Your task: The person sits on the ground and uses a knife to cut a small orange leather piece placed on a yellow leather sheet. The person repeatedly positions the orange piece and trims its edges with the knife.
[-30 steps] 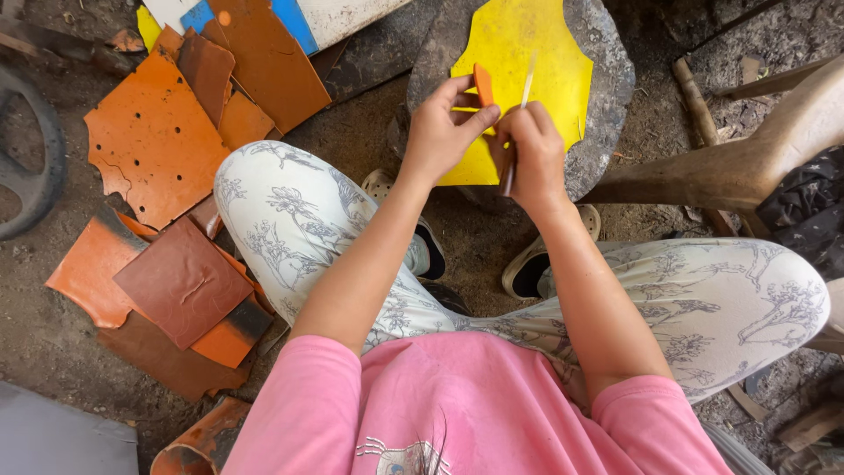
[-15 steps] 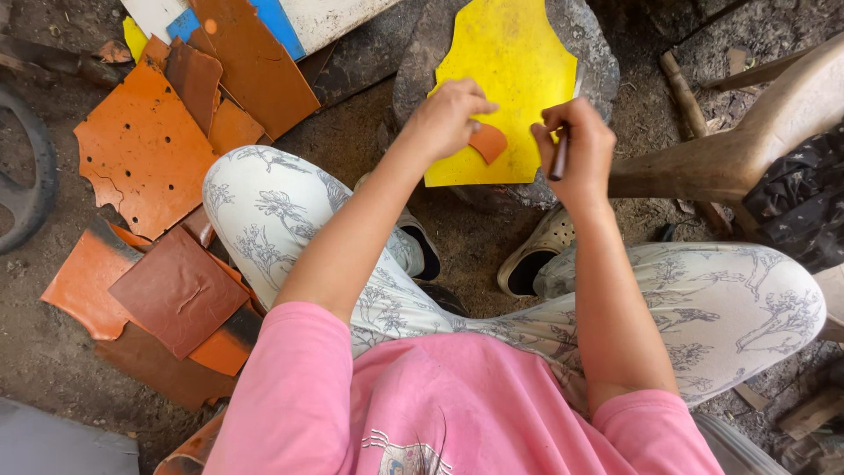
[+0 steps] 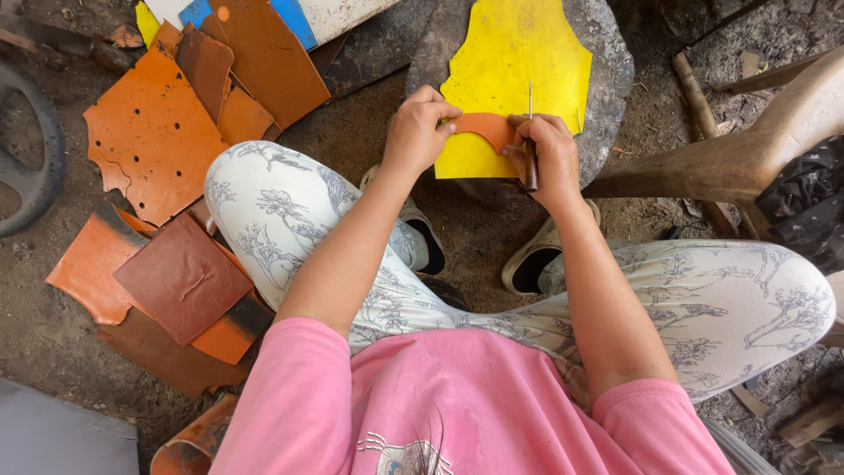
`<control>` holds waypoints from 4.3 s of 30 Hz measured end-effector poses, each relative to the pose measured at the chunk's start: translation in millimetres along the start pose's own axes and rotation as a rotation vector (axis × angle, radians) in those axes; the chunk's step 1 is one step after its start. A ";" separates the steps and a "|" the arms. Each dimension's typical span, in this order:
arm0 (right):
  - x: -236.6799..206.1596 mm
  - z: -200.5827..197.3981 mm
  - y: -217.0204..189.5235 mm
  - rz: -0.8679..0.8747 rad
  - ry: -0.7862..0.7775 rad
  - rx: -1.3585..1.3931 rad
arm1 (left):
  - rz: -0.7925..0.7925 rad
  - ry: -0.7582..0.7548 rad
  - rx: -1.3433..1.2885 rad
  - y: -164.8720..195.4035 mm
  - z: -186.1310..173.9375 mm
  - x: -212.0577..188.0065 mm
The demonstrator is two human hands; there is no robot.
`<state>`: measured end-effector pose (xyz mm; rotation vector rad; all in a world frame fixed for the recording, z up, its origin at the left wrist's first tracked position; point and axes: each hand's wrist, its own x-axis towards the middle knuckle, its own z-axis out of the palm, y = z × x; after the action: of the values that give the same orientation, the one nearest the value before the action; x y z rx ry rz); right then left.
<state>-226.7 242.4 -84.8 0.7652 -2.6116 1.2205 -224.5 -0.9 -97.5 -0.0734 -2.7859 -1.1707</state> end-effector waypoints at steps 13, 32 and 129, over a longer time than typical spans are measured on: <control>-0.1 -1.3 3.6 -0.020 0.011 0.015 | -0.096 0.315 -0.209 -19.5 -24.0 9.0; 5.3 4.9 5.8 -0.026 0.002 0.024 | -0.087 0.331 -0.198 -13.2 -29.9 3.6; 96.5 27.0 -12.8 0.406 -0.128 0.578 | 0.424 -0.047 0.447 54.3 58.5 -42.7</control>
<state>-300.9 178.4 -60.4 0.3928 -2.6068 2.1620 -182.6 78.9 -105.1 -0.6168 -2.7969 -0.4464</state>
